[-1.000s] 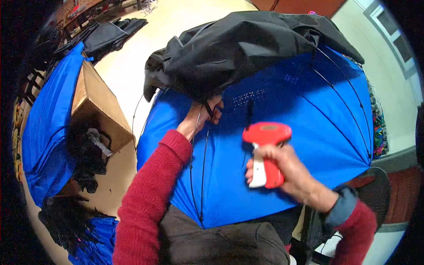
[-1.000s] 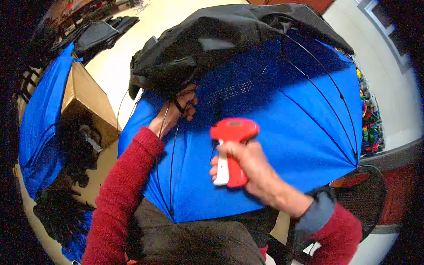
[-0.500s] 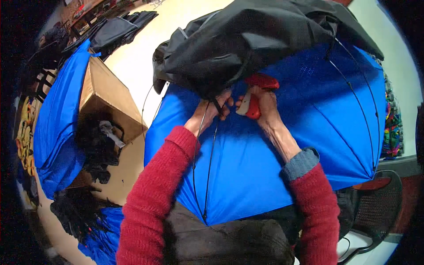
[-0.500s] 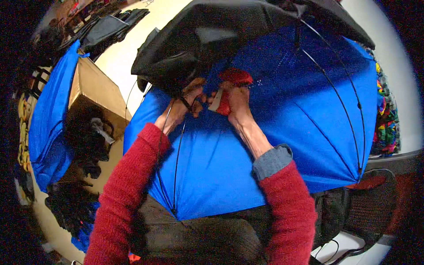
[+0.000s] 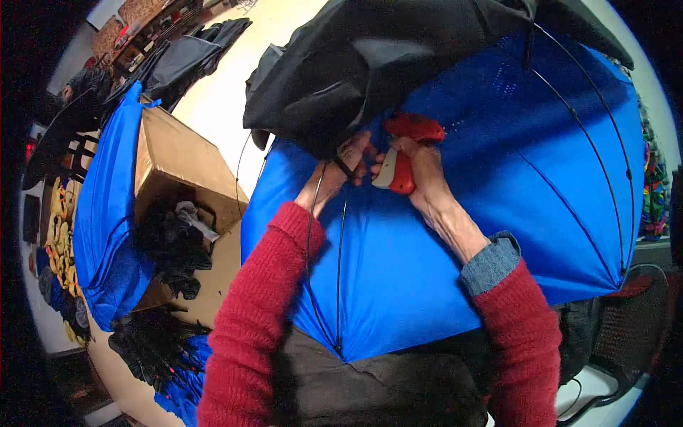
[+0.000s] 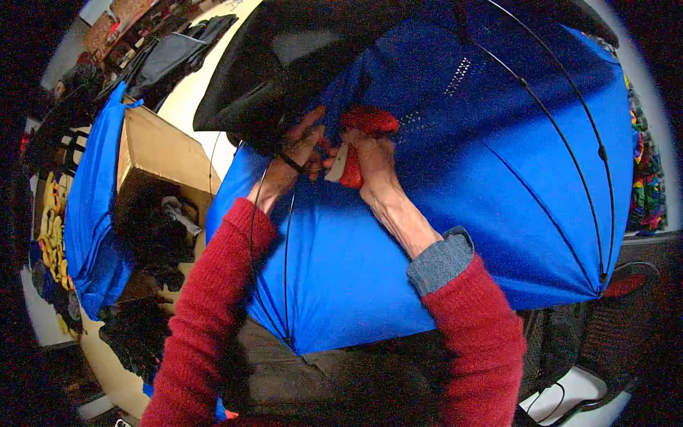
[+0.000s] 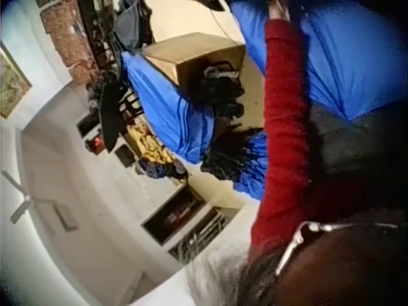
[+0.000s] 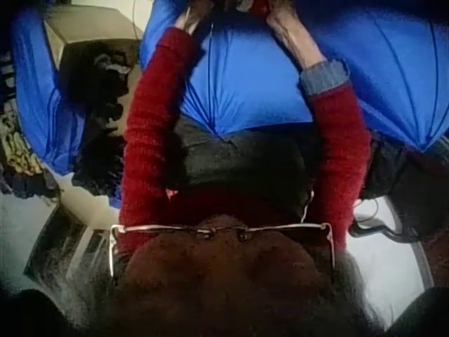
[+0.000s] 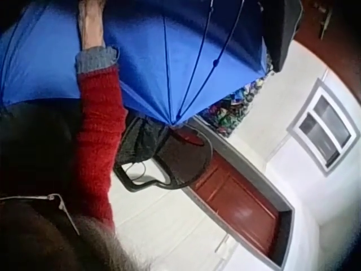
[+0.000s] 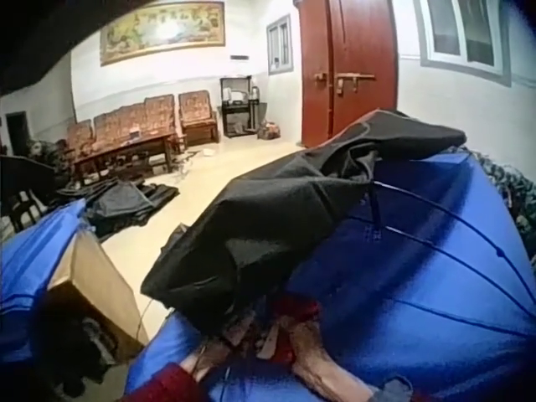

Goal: Assembling umbrellas by attaching fabric covers to the frame and using a fastener tool.

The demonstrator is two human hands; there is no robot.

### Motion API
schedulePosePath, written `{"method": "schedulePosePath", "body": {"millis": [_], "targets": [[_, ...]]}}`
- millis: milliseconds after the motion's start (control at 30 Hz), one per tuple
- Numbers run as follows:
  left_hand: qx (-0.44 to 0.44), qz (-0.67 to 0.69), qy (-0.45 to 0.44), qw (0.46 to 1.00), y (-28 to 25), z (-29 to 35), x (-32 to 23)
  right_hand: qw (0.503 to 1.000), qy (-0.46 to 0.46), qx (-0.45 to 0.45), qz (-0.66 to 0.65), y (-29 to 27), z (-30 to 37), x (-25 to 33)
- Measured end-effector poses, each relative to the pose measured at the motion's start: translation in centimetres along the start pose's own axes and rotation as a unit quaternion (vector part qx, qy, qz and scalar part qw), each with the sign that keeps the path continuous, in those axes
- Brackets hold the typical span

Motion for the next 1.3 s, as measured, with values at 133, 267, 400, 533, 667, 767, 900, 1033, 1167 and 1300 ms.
{"method": "schedulePosePath", "body": {"millis": [133, 267, 400, 533, 667, 767, 900, 1033, 1167, 1300], "targets": [[0.005, 0.018, 0.020, 1.000, 0.0, 0.0, 0.1, 0.999, 0.021, 0.026, -0.040, -0.1, 0.0, -0.2], [-0.005, 0.033, -0.002, 0.999, 0.3, 0.2, 0.2, 0.992, 0.057, 0.041, -0.109, -0.5, 0.1, -0.3], [-0.009, 0.050, -0.005, 0.999, 0.3, 0.5, 0.0, 0.985, 0.092, 0.067, -0.131, -0.8, 0.1, 0.0], [-0.009, 0.034, 0.019, 0.999, 0.2, 0.5, -0.3, 0.977, 0.099, 0.107, -0.153, -0.5, 0.1, 0.1], [-0.008, 0.023, 0.005, 1.000, 0.0, 0.7, 0.1, 0.979, 0.108, 0.081, -0.153, -0.8, 0.3, -0.3], [-0.009, 0.044, -0.014, 0.999, -0.2, 0.8, 0.3, 0.986, 0.084, 0.068, -0.129, -0.7, 0.2, -0.5], [-0.002, 0.029, -0.001, 1.000, -0.3, 0.9, 0.3, 0.998, 0.025, 0.042, -0.034, -0.6, 0.0, -1.0], [-0.012, 0.057, 0.011, 0.998, -0.2, 1.1, 0.2, 1.000, 0.001, 0.019, -0.010, -0.5, 0.0, -1.2], [0.000, 0.032, 0.022, 0.999, -0.2, 0.9, 0.0, 1.000, -0.009, 0.025, 0.005, -0.4, 0.3, -1.1], [0.007, 0.009, 0.009, 1.000, -0.2, 0.7, 0.4, 0.990, 0.059, 0.078, -0.104, -0.4, 0.7, -0.9]]}}
Point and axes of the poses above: each hand's wrist, its own z-axis away from the middle knuckle, its own y-axis out of the palm, x = y × z, the point moved 4 cm from there along -z, towards the middle knuckle, and after that the axes turned 3 degrees about -z, right-handed, at the moved point
